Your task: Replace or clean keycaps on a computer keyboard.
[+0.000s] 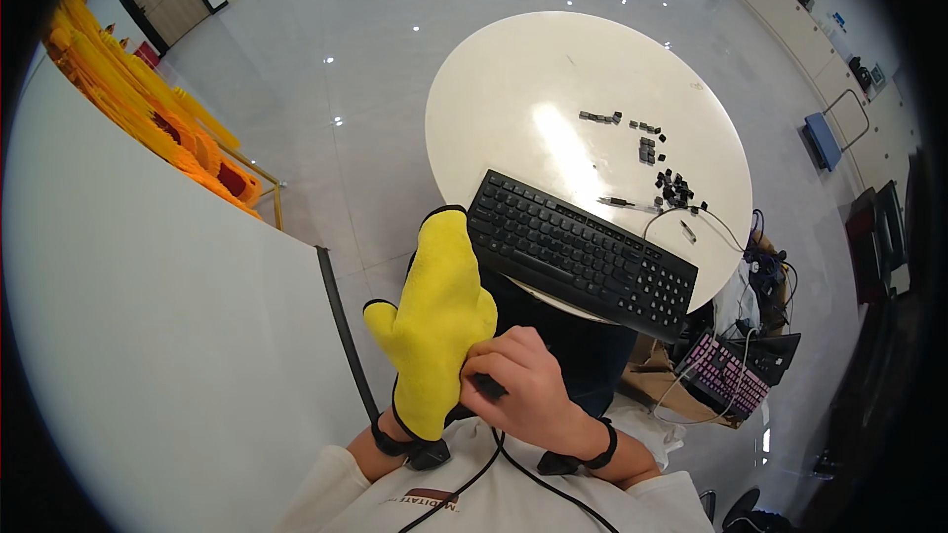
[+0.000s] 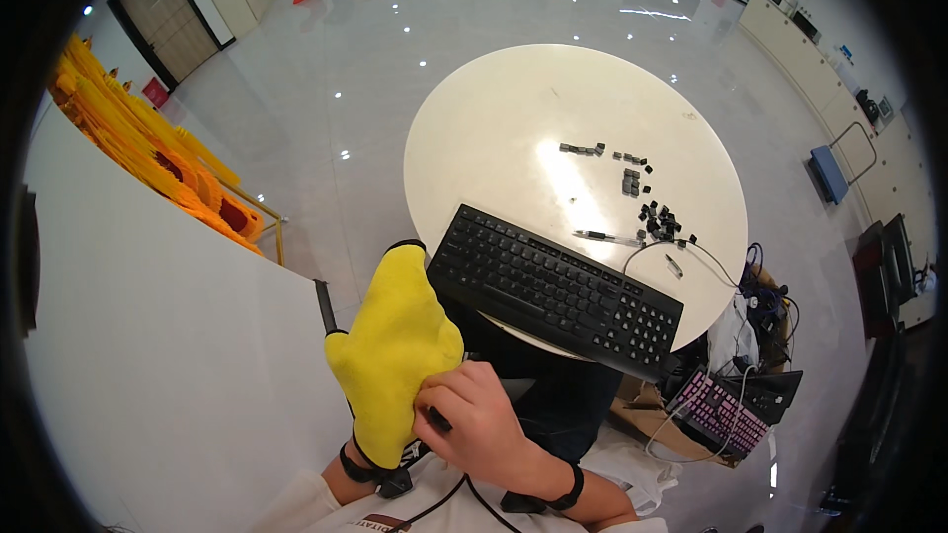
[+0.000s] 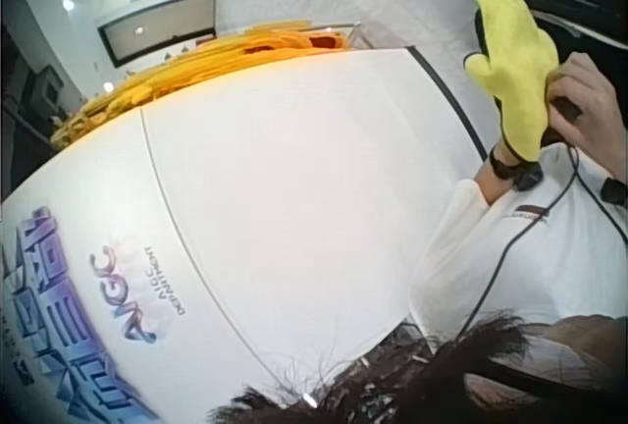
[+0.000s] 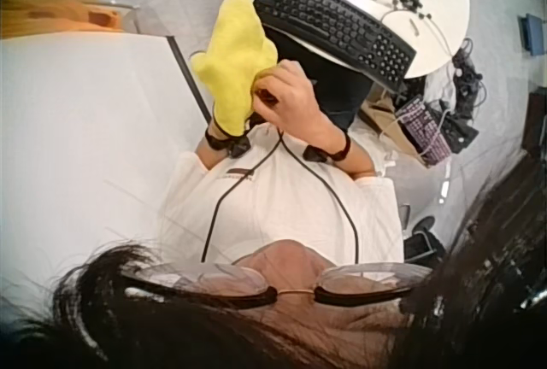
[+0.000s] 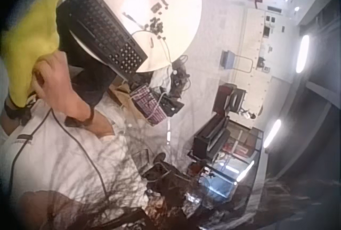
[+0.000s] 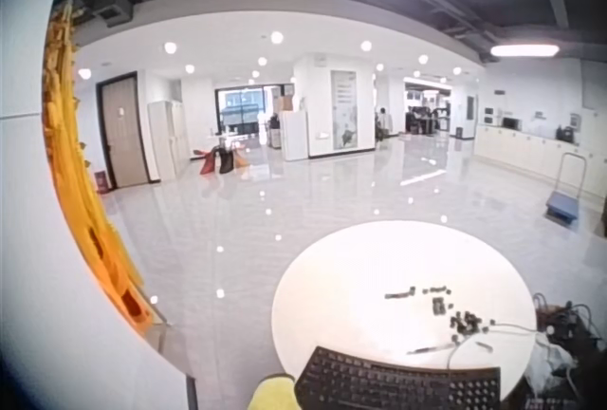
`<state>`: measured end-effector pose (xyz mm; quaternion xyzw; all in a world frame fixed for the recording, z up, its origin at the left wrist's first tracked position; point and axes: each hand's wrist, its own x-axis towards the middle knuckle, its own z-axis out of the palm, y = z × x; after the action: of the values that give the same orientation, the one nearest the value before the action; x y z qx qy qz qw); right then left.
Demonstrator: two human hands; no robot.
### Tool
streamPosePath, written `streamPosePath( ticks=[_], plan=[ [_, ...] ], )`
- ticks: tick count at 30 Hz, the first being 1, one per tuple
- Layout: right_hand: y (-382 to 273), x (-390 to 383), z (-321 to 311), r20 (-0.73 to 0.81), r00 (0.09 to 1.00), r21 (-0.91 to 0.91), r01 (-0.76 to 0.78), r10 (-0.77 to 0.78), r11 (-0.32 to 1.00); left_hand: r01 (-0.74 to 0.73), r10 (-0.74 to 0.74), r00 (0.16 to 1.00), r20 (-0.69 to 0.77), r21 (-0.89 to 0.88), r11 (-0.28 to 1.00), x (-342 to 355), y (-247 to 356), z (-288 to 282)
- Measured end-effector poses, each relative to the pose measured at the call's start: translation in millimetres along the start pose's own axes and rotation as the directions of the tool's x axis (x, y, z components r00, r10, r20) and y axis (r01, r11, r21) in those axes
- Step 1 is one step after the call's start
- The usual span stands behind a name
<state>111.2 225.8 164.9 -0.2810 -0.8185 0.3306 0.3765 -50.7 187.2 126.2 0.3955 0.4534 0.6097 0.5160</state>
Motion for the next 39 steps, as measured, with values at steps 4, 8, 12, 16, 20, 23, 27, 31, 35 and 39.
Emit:
streamPosePath(
  ticks=[4, 8, 12, 16, 20, 23, 27, 31, 35, 39],
  plan=[
    [11, 5, 2, -0.1, 0.995, -0.081, -0.025, 0.016, 0.996, -0.052, 0.047, 0.997, -0.053, -0.099, 0.994, 2, -9, 2],
    [14, 6, -2, -0.073, 0.997, -0.035, -0.04, 0.037, 0.999, -0.111, 0.114, 0.993, 0.04, -0.074, 0.991, -5, 5, 3],
    [5, 2, -3, 0.025, 0.999, 0.054, -0.029, 0.027, 0.998, -0.162, 0.162, 0.979, 0.123, -0.004, 0.987, -7, 8, 0],
    [0, -1, -2, 0.026, 0.999, 0.073, -0.032, 0.03, 0.997, -0.176, 0.154, 0.983, 0.096, 0.285, 0.942, 3, -2, -5],
    [7, 3, 0, -0.056, 0.998, -0.008, -0.021, 0.021, 1.0, -0.188, 0.166, 0.982, 0.09, 0.392, 0.901, 5, -4, -8],
    [11, 5, 1, -0.113, 0.993, -0.049, -0.033, 0.028, 0.998, -0.162, 0.146, 0.986, 0.081, 0.257, 0.953, 0, 1, -6],
    [11, 3, -1, -0.066, 0.998, -0.015, -0.002, 0.001, 1.0, -0.133, 0.123, 0.99, 0.073, 0.152, 0.979, -5, 3, -6],
    [0, -5, 7, 0.002, 0.999, 0.079, 0.051, -0.052, 0.996, -0.107, 0.099, 0.993, 0.064, 0.121, 0.987, -4, 0, -7],
    [-3, -4, 7, -0.016, 0.997, 0.059, 0.08, -0.079, 0.995, -0.086, 0.081, 0.995, 0.063, 0.077, 0.993, -4, -1, -8],
    [5, 6, 2, -0.088, 0.994, 0.022, 0.072, -0.07, 0.997, -0.068, 0.066, 0.996, 0.056, 0.032, 0.997, -7, 0, -6]
  ],
)
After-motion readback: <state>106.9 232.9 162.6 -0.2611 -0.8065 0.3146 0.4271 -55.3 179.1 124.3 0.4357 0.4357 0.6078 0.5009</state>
